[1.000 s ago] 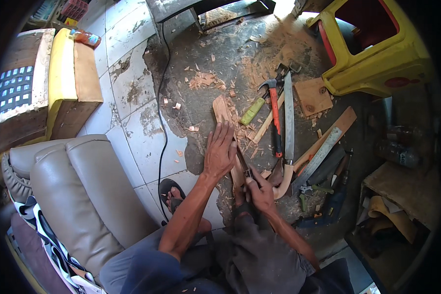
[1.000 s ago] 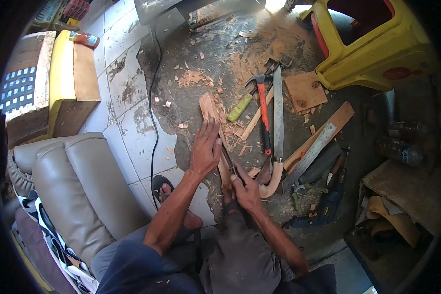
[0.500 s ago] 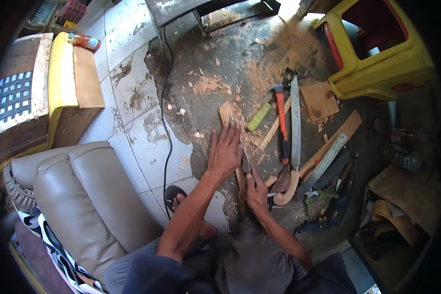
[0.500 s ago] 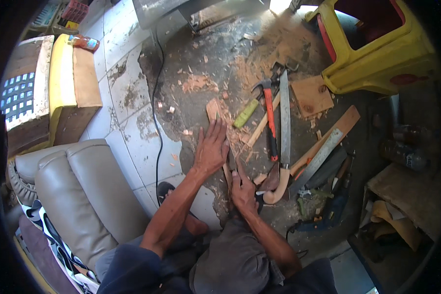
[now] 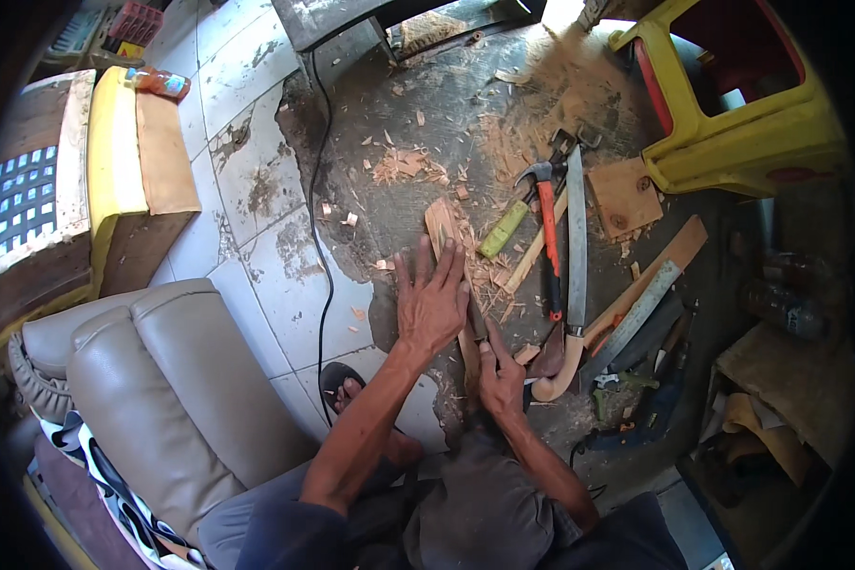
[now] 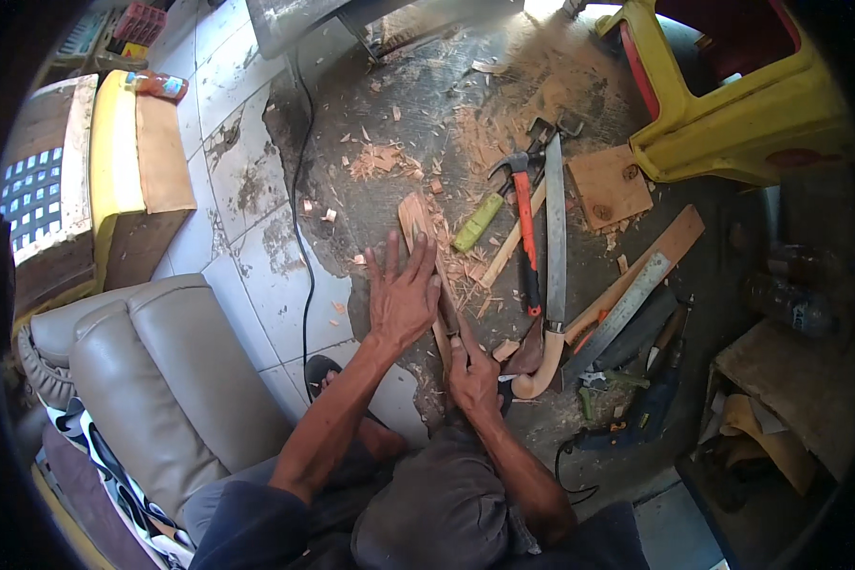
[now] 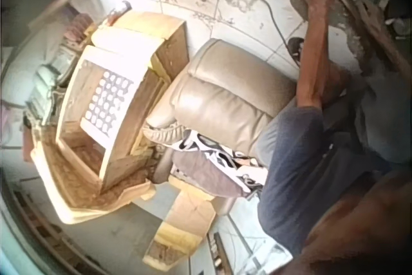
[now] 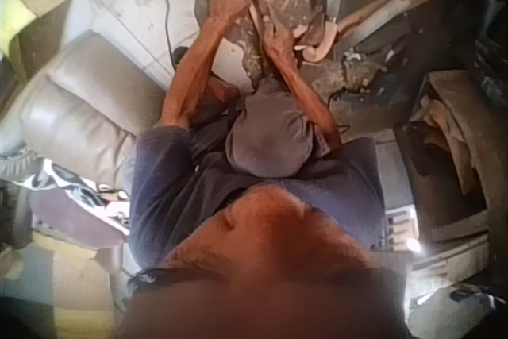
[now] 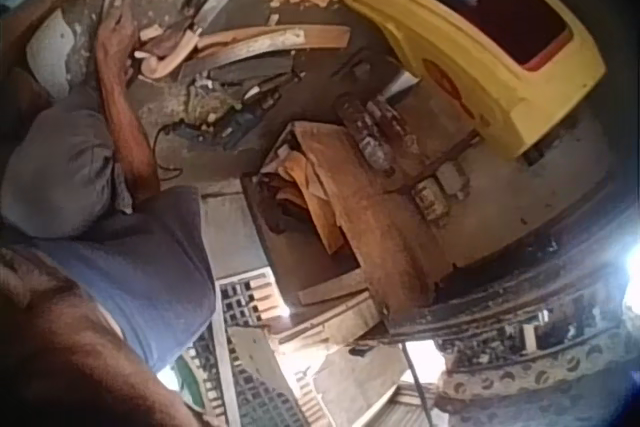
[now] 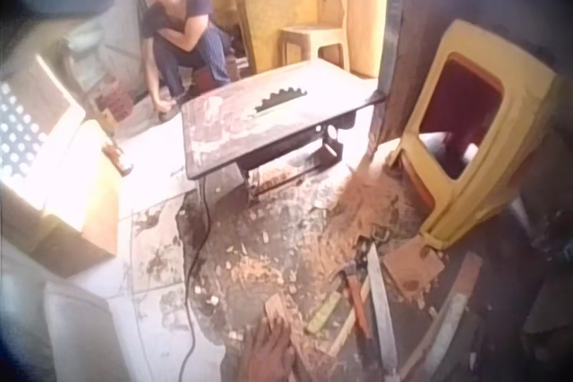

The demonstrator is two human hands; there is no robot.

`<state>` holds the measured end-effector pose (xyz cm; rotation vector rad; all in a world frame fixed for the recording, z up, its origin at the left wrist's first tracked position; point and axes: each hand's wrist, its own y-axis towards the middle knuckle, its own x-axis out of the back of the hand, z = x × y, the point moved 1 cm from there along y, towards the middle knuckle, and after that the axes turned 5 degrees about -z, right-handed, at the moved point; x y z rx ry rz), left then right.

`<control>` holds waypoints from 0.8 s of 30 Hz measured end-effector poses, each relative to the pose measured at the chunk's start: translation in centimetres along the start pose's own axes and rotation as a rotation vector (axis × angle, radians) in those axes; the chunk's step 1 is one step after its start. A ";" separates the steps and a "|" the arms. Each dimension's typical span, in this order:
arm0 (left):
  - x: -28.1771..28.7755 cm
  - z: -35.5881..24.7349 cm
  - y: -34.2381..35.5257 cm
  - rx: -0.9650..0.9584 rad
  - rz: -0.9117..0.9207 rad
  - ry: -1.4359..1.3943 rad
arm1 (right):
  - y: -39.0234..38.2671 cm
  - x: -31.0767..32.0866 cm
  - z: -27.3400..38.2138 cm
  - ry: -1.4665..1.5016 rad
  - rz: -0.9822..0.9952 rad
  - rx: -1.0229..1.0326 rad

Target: The person carves a rectangular piece of wood using a knife, holding the wood with their left hand and the knife with their right. They repeatedly scrape the surface to remove shavings and shape the wood, occasionally rotating the piece to work on different sides.

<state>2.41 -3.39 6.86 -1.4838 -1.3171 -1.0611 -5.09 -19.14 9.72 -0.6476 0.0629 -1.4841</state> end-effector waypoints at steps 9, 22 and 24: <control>-1.2 0.2 -0.2 0.020 0.043 -0.076 | 0.1 0.0 -1.2 -0.039 -0.025 0.079; -2.3 0.0 3.1 0.617 -0.234 -0.292 | 1.3 0.2 -0.2 -0.065 0.025 -0.042; -2.9 0.1 3.7 0.583 -0.243 -0.249 | 1.2 0.0 -0.7 -0.078 0.028 -0.064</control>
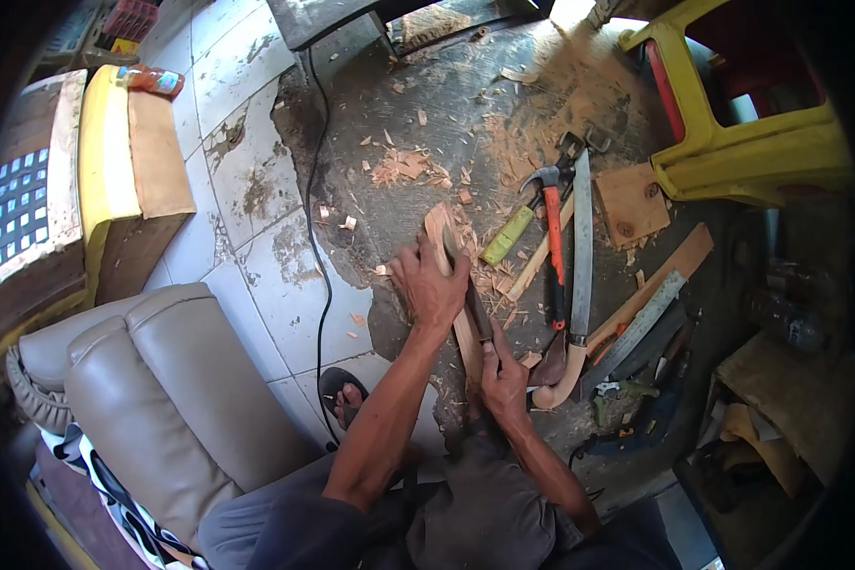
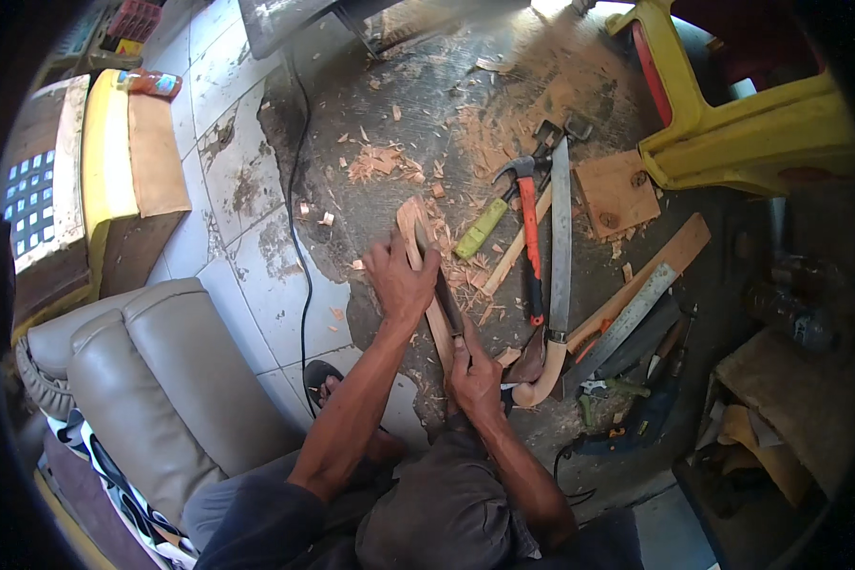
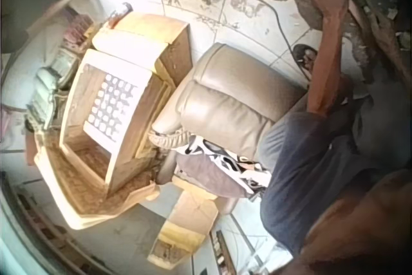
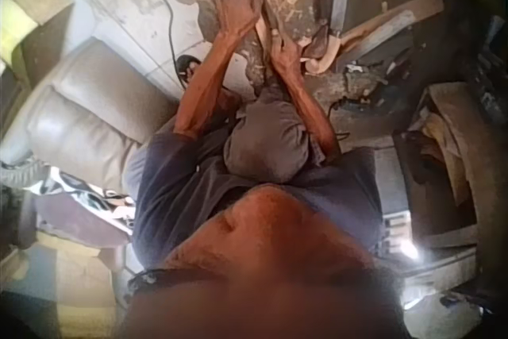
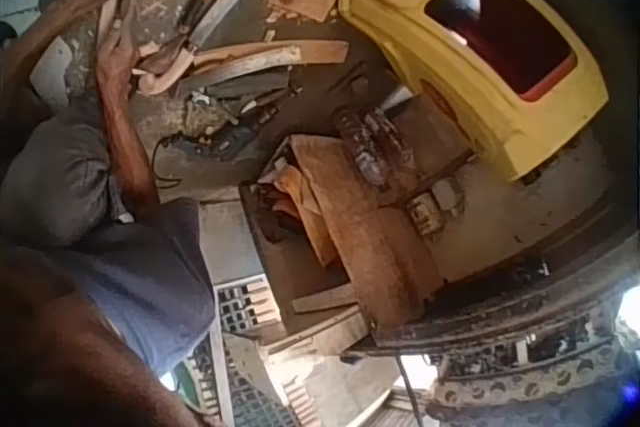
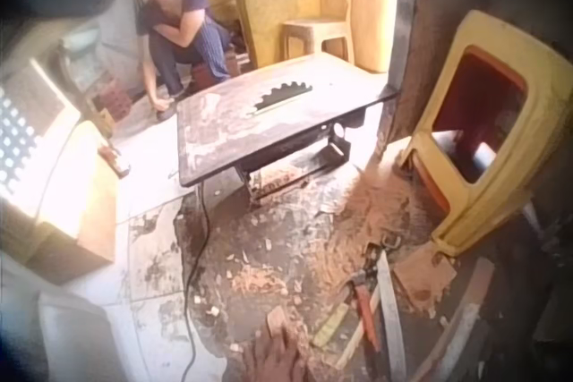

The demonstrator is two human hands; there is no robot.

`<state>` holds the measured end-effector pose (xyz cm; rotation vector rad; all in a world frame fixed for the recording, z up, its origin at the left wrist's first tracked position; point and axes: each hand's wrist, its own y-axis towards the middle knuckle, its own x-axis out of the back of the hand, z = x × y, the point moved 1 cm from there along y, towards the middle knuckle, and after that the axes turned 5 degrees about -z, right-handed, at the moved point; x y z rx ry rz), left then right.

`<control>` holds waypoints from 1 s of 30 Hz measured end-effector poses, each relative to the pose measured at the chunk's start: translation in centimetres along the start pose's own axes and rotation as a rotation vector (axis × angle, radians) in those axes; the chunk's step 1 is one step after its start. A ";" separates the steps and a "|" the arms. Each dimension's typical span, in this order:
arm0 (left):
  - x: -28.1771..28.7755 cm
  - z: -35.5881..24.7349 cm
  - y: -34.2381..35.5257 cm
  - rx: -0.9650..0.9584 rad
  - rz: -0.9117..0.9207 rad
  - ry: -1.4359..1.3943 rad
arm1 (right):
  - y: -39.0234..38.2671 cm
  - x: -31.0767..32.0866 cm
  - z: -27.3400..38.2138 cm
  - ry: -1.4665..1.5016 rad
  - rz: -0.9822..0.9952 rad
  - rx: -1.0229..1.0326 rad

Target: The person carves a rectangular piece of wood using a knife, holding the wood with their left hand and the knife with their right. They repeatedly scrape the surface to remove shavings and shape the wood, occasionally rotating the piece to work on different sides.

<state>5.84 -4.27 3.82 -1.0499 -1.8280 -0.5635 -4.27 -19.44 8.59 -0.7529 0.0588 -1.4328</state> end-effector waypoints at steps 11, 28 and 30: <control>-1.8 1.8 0.6 -0.001 -0.079 -0.221 | 0.1 -1.4 1.2 -0.036 0.054 -0.038; -1.2 1.0 0.4 0.074 -0.033 -0.228 | -0.3 -1.3 -0.1 -0.003 -0.016 0.022; -1.3 1.1 0.5 0.096 -0.047 -0.251 | -0.3 -1.7 0.0 -0.005 -0.007 0.019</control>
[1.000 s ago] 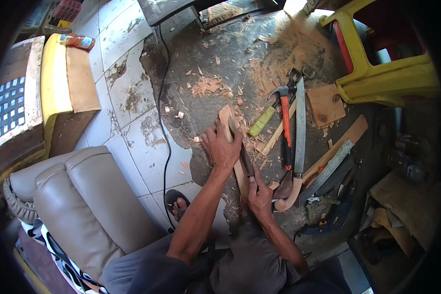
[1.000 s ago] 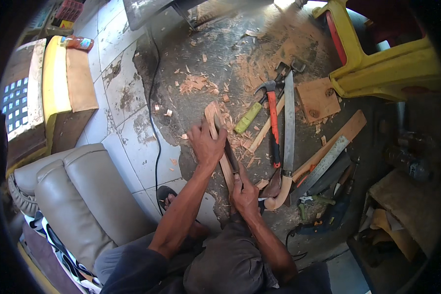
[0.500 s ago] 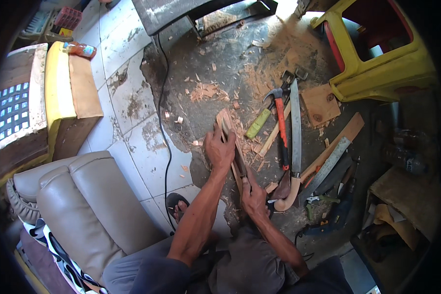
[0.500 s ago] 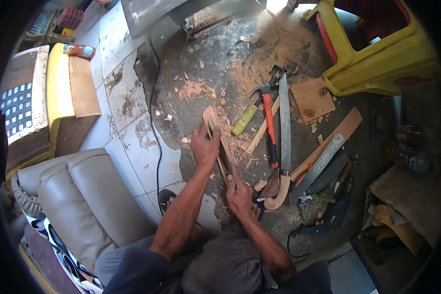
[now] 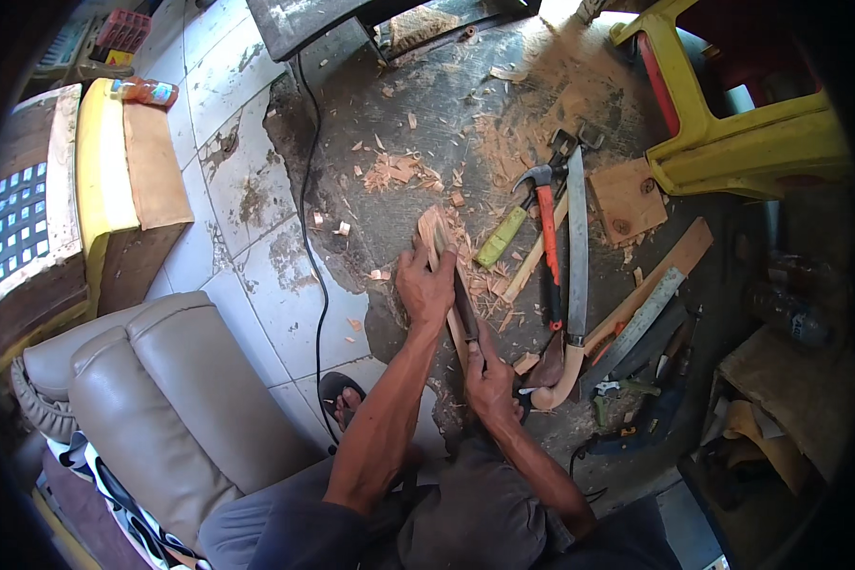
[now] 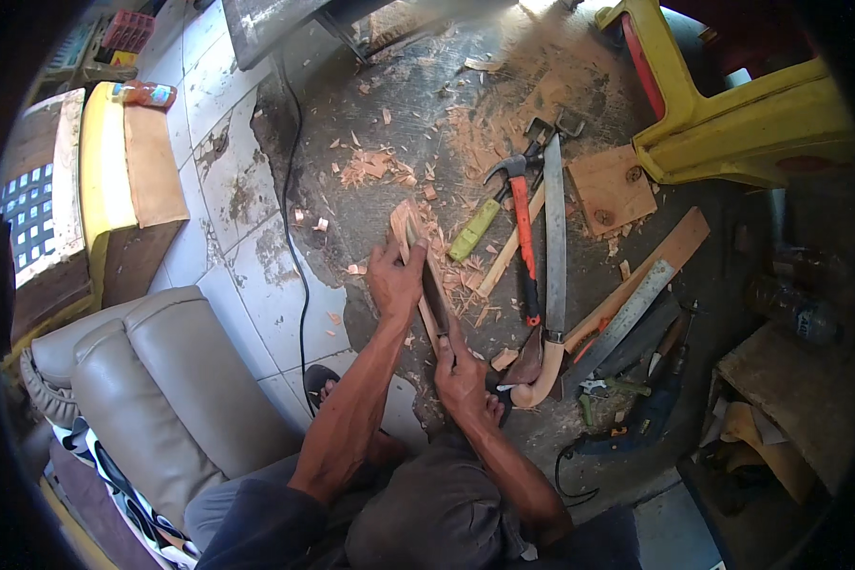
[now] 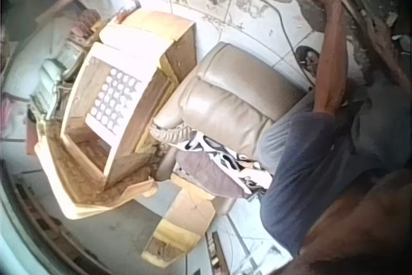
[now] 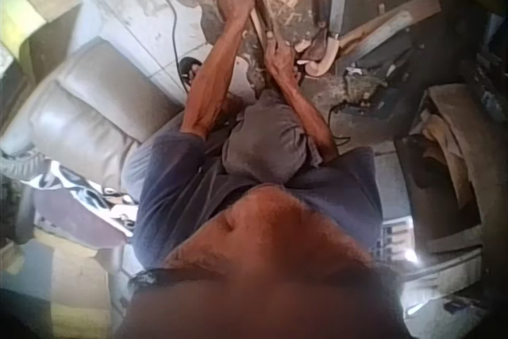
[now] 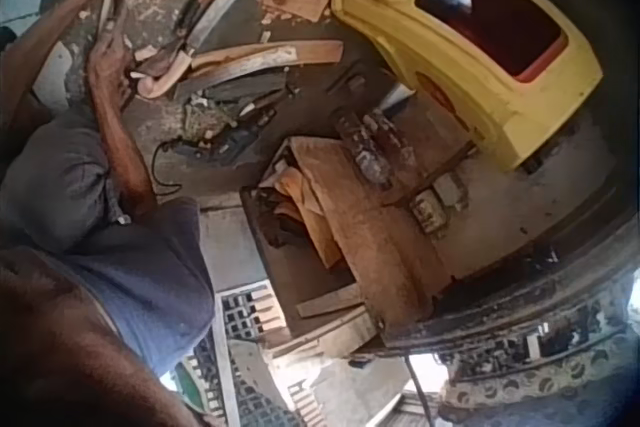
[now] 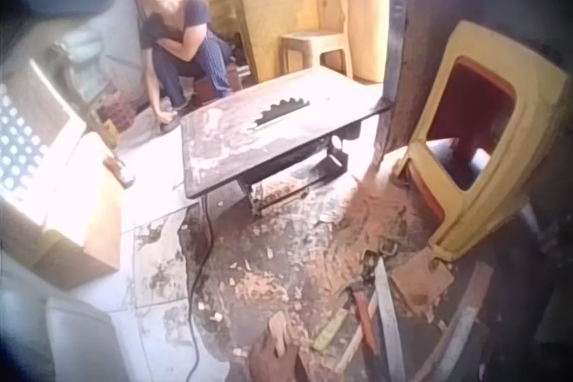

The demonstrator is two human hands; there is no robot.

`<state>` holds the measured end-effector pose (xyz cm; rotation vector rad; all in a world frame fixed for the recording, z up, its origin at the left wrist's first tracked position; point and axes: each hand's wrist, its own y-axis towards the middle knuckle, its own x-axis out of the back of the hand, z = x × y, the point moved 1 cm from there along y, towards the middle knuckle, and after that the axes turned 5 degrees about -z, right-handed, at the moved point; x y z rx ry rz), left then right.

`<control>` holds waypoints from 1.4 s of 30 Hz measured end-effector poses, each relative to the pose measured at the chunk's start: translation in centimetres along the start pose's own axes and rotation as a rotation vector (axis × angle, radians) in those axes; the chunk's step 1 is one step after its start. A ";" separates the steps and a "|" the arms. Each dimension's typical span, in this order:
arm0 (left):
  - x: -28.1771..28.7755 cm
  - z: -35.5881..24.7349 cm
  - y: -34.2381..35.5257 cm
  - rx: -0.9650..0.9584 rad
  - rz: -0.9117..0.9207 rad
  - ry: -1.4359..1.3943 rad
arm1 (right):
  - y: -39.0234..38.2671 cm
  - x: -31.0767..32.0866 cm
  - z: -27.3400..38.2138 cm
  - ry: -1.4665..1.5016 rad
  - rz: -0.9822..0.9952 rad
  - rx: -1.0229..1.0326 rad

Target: The person carves a rectangular piece of wood using a knife, holding the wood with their left hand and the knife with their right. They repeatedly scrape the surface to remove shavings and shape the wood, occasionally rotating the piece to work on different sides.

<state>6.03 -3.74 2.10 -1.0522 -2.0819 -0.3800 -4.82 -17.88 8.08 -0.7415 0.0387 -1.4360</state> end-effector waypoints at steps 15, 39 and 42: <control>1.3 -1.8 0.1 0.038 0.124 0.067 | -0.6 -0.1 0.5 0.020 -0.051 0.052; 0.0 -0.5 0.2 0.184 0.011 -0.098 | -1.1 -1.1 1.3 0.115 -0.038 0.012; -0.3 -0.6 1.0 0.258 0.050 -0.071 | -0.7 -1.7 1.2 0.108 -0.045 -0.003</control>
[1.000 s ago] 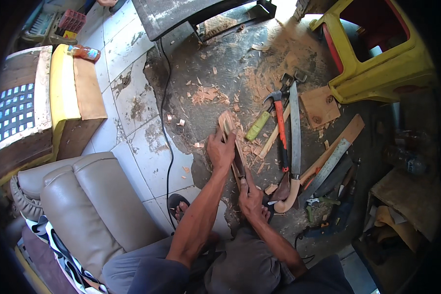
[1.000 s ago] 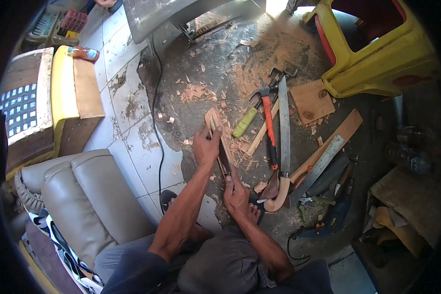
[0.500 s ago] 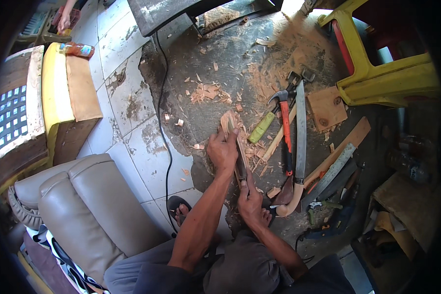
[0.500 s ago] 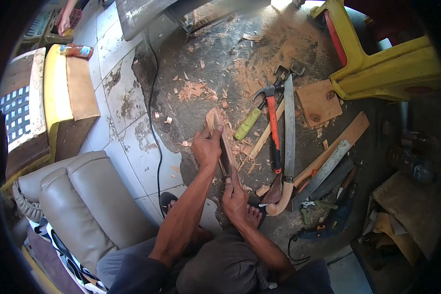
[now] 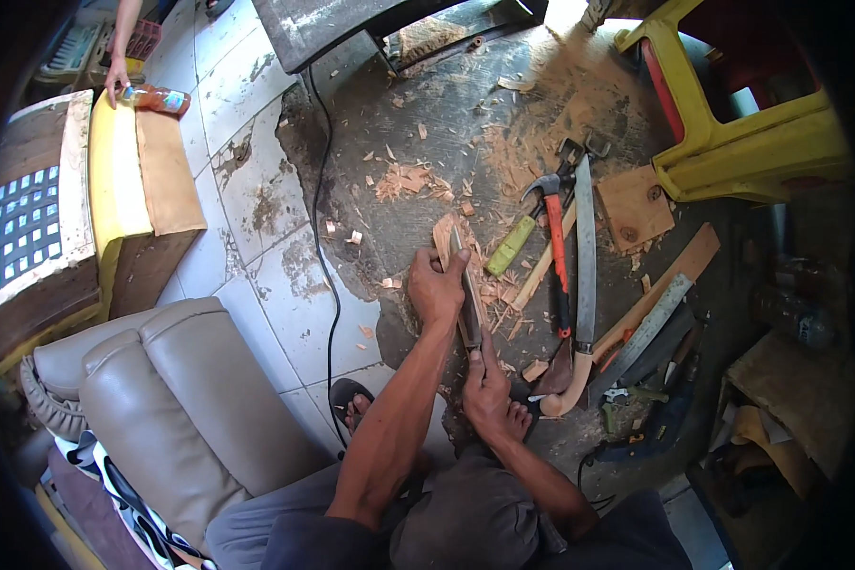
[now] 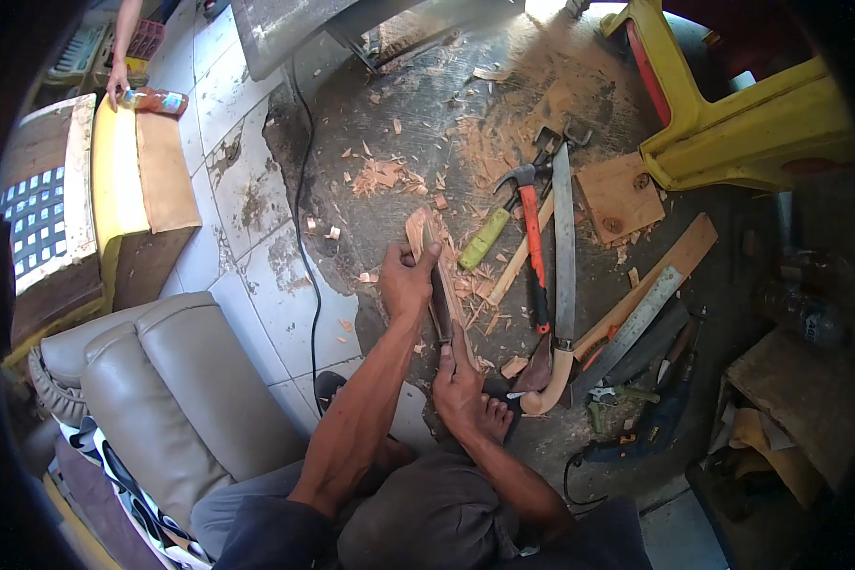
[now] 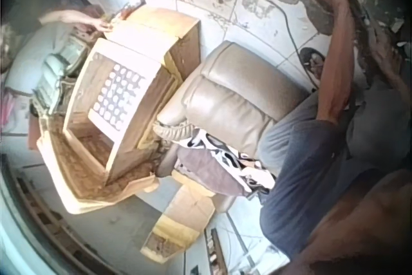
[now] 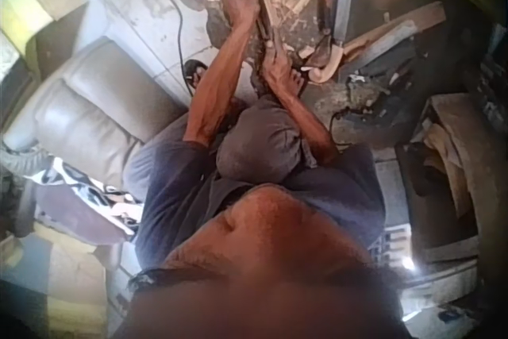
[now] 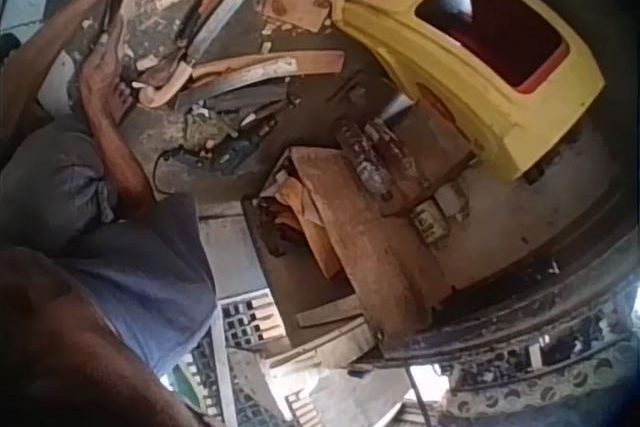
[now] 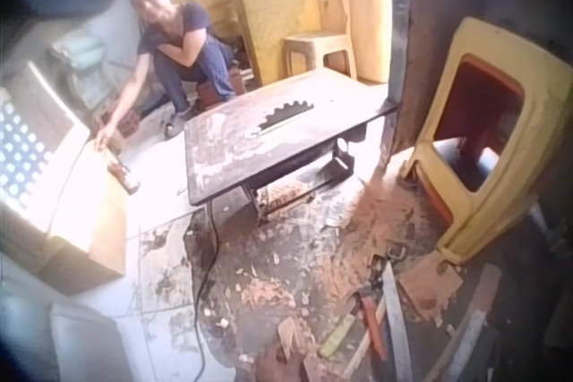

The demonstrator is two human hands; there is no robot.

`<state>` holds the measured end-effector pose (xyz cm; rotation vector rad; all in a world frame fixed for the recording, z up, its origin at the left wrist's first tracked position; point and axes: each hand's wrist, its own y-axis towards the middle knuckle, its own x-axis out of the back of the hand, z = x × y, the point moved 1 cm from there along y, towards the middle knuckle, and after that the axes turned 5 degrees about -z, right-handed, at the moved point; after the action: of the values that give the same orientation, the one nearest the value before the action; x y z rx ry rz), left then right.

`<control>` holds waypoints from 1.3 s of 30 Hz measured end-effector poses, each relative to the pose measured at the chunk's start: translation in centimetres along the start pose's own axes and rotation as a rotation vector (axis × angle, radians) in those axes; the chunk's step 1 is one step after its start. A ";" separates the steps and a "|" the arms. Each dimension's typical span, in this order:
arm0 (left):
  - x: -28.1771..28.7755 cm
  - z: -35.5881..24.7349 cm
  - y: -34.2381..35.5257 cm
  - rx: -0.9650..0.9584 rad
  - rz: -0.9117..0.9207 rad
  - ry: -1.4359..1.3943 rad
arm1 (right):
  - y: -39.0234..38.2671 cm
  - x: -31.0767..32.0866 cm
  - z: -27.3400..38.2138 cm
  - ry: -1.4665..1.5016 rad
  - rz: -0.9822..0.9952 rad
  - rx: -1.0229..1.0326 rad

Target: The person carves a rectangular piece of wood using a knife, holding the wood with their left hand and the knife with their right. They repeatedly scrape the surface to remove shavings and shape the wood, occasionally rotating the piece to work on different sides.

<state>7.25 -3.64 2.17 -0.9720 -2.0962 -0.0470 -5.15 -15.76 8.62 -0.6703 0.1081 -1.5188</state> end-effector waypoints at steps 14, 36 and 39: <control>0.8 0.7 0.5 -0.046 0.117 -0.070 | -0.9 0.6 0.8 -0.083 -0.021 0.067; 1.5 -0.3 0.3 -0.065 0.133 0.007 | -1.1 0.0 0.6 -0.079 -0.086 0.148; 1.5 -0.8 0.0 -0.053 0.135 0.045 | -0.8 -0.5 0.1 -0.062 -0.104 0.164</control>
<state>7.21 -2.91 3.72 -1.1318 -1.9932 -0.0555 -5.87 -15.16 8.92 -0.5981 -0.0994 -1.5851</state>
